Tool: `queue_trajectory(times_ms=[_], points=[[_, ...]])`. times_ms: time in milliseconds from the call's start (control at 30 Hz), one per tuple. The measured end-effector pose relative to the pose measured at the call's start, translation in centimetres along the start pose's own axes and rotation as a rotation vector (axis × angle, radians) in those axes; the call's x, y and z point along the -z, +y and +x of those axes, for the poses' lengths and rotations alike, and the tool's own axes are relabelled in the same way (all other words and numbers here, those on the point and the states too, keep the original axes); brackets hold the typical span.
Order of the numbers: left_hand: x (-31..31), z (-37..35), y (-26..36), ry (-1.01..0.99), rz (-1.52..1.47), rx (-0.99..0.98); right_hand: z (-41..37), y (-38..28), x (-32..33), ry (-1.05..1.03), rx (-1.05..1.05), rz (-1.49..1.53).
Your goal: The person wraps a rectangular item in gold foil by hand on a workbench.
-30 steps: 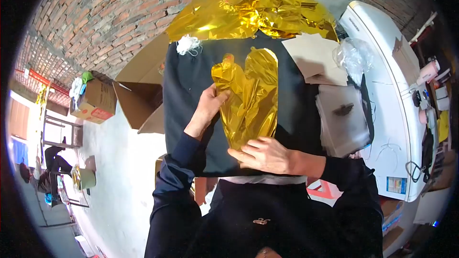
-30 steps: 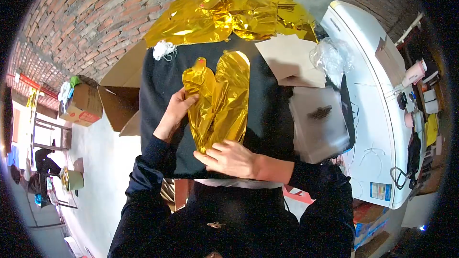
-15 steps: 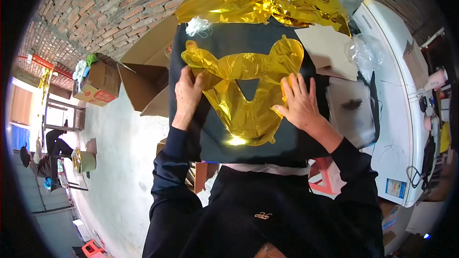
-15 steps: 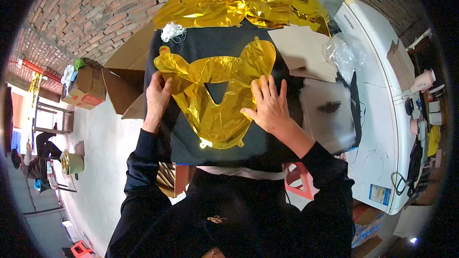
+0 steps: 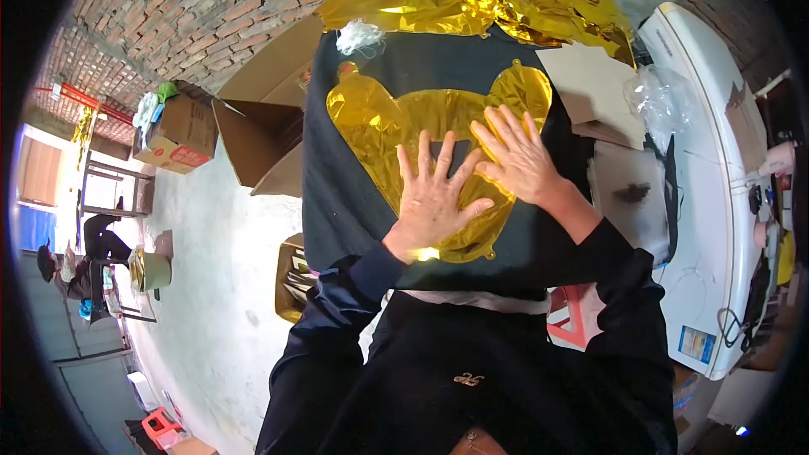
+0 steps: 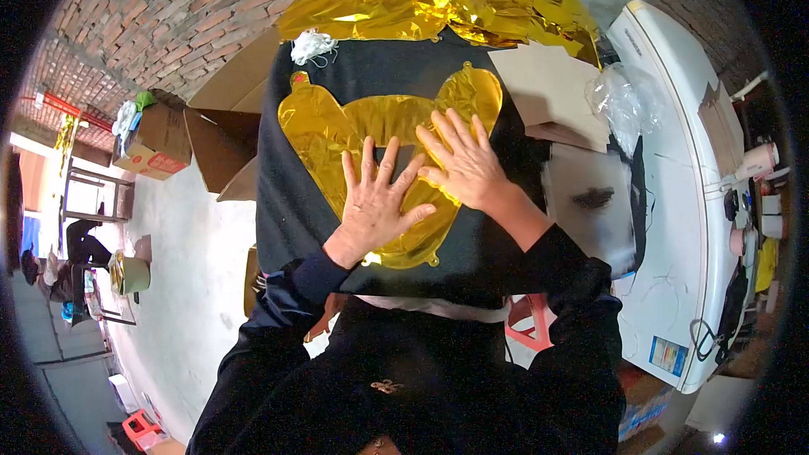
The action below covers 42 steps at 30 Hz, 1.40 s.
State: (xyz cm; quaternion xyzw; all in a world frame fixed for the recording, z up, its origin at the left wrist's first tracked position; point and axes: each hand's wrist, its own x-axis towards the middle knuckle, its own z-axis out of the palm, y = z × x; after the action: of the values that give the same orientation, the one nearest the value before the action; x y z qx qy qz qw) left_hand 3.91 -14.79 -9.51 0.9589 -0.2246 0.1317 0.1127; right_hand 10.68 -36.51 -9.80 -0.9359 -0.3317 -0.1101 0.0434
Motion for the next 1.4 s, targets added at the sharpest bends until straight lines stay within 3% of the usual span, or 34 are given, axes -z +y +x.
queue_trajectory(times_ms=[233,333,367,467,533,600,700,833,933,1100,1200,1267,1367,1400], points=[[0.5,0.0,0.1,-0.027,0.016,0.012,2.1,7.9,-2.3,0.123,-0.156,-0.063],[0.4,-0.2,0.1,-0.028,0.005,0.02,4.7,8.1,-1.1,0.025,-0.274,-0.097],[0.4,-0.2,0.1,-0.027,0.001,0.023,5.8,6.8,0.5,-0.137,-0.414,-0.185],[0.5,-0.2,0.0,-0.031,-0.004,0.028,10.6,-0.2,6.6,-0.429,-0.384,-0.102],[0.2,-0.1,-0.1,-0.097,0.025,0.024,13.1,-4.4,4.9,-0.313,0.301,0.145],[0.0,-0.4,0.0,-0.165,0.002,0.04,13.4,-6.5,-0.2,-0.25,0.446,0.353],[0.7,0.0,0.1,-0.208,-0.014,0.063,16.2,-6.8,-3.3,-0.232,0.565,0.307],[0.6,0.2,0.0,-0.104,-0.019,0.044,19.8,-5.1,-5.1,-0.083,0.524,0.191],[0.7,0.2,0.0,-0.101,-0.02,0.053,21.7,-5.0,-5.0,-0.131,0.444,0.181],[1.0,-0.1,0.0,-0.066,-0.053,0.06,24.3,-6.9,-3.6,0.07,0.424,-0.028],[0.4,-0.1,-0.1,0.034,-0.092,0.066,21.3,-7.1,-1.8,0.222,0.436,0.135],[0.4,0.0,-0.4,0.072,-0.201,0.085,17.9,-4.3,-0.5,0.235,0.492,0.046],[0.0,0.4,-1.3,0.224,-0.401,0.129,11.8,-0.9,0.1,0.292,0.241,0.31],[0.5,0.6,-1.6,0.235,-0.498,0.151,9.5,0.0,0.7,0.288,0.244,0.276]])
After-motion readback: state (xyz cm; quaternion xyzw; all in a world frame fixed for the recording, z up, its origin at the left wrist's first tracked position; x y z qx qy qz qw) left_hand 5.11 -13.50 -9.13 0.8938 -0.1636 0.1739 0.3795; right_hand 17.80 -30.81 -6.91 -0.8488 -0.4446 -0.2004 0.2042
